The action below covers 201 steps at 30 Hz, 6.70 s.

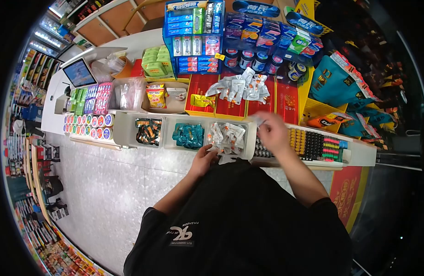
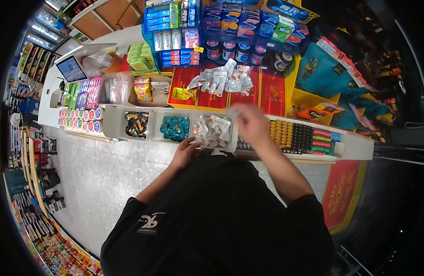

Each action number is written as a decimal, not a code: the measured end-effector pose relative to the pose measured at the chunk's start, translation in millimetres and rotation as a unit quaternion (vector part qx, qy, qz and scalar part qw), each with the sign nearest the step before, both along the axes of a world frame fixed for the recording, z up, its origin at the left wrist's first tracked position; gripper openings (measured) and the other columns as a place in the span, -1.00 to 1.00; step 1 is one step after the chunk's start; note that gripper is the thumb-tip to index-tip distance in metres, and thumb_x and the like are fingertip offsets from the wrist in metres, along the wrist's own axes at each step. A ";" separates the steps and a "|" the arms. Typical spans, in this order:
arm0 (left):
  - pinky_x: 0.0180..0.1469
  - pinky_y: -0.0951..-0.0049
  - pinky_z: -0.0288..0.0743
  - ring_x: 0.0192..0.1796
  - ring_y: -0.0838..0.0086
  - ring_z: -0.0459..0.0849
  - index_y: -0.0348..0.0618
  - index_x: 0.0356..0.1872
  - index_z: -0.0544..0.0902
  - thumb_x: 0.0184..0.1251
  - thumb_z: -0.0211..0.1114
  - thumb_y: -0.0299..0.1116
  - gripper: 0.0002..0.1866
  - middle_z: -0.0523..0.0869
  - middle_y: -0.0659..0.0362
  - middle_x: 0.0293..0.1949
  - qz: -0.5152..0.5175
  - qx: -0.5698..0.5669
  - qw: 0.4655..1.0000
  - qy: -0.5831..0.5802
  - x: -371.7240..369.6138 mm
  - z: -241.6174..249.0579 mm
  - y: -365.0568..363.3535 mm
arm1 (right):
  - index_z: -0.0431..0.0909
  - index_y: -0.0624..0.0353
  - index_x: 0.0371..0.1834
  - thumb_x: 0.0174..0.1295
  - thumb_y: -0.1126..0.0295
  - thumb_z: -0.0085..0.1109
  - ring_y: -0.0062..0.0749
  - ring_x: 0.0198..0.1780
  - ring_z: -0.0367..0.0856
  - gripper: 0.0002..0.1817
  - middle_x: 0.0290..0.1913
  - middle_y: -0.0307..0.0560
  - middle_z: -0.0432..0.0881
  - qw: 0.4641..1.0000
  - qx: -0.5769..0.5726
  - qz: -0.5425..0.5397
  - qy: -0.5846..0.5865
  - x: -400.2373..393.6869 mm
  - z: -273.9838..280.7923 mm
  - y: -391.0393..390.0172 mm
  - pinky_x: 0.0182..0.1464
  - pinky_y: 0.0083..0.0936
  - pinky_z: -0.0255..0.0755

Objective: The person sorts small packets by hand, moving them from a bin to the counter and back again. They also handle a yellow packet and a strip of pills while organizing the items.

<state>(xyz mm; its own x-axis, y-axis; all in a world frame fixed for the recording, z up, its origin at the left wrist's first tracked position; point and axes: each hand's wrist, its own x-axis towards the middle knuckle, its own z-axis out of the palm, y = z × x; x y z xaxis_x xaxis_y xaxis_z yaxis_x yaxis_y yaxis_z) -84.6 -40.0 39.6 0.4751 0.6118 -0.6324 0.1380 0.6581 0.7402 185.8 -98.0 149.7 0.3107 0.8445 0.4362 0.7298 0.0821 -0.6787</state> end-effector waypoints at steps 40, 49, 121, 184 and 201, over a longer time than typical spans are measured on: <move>-0.15 0.57 0.49 -0.14 0.54 0.61 -0.29 0.32 0.36 0.42 0.22 -0.32 -0.48 0.66 0.11 -0.07 -0.054 -0.005 0.998 -0.012 -0.2 3.3 -13.3 | 0.57 0.30 0.02 0.21 0.40 0.35 -0.57 -0.23 0.63 -0.65 -0.22 -0.15 0.69 0.897 -0.178 -0.022 0.404 4.3 13.3 8.8 -0.16 -0.60 0.48; -0.07 0.50 0.51 -0.04 0.44 0.65 -0.30 0.31 0.37 0.40 0.24 -0.28 -0.47 0.66 0.08 -0.04 -0.115 -0.001 0.993 -0.002 11.3 0.6 -11.1 | 0.45 0.24 0.08 0.31 0.33 0.25 -0.50 -0.21 0.66 -0.65 -0.19 -0.07 0.69 0.939 -0.271 -0.024 0.211 -30.5 -16.0 0.0 -0.18 -0.46 0.53; -0.21 0.56 0.48 -0.18 0.54 0.60 -0.30 0.30 0.36 0.40 0.24 -0.36 -0.49 0.63 0.13 -0.13 -0.028 -0.017 0.999 -0.023 -11.6 5.8 -7.2 | 0.67 0.13 0.00 0.04 0.38 0.41 -0.23 -0.13 0.63 -0.61 -0.04 -0.02 0.63 0.984 -0.044 -0.143 0.095 29.6 -18.0 89.1 -0.06 -0.39 0.51; -0.22 0.47 0.53 -0.25 0.49 0.63 -0.34 0.31 0.36 0.33 0.31 -0.33 -0.42 0.68 0.08 -0.22 -0.097 0.087 0.989 0.063 8.5 -29.9 4.2 | 0.54 0.15 0.17 0.17 0.35 0.25 0.04 0.27 0.47 -0.54 0.24 0.08 0.53 0.967 -0.196 -0.068 -0.147 41.9 -13.4 86.6 0.29 -0.17 0.38; 0.10 0.13 0.49 0.02 0.05 0.62 -0.15 0.05 0.60 0.09 0.41 -0.39 -0.57 0.65 -0.03 -0.02 -0.073 0.700 0.690 0.169 59.3 82.7 130.9 | 0.60 0.03 -0.05 0.06 0.18 0.39 -0.12 -0.22 0.64 -0.61 -0.26 -0.13 0.67 0.983 -0.022 0.155 -0.095 -14.9 13.2 33.3 -0.13 -0.20 0.47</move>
<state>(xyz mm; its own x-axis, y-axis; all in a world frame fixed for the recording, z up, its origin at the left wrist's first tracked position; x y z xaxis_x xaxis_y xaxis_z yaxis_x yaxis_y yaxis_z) -25.4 90.9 122.4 0.5663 0.6974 0.4393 0.4485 -0.7079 0.5457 170.9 -64.7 162.9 -0.0476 0.9054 0.4219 0.7889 0.2932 -0.5400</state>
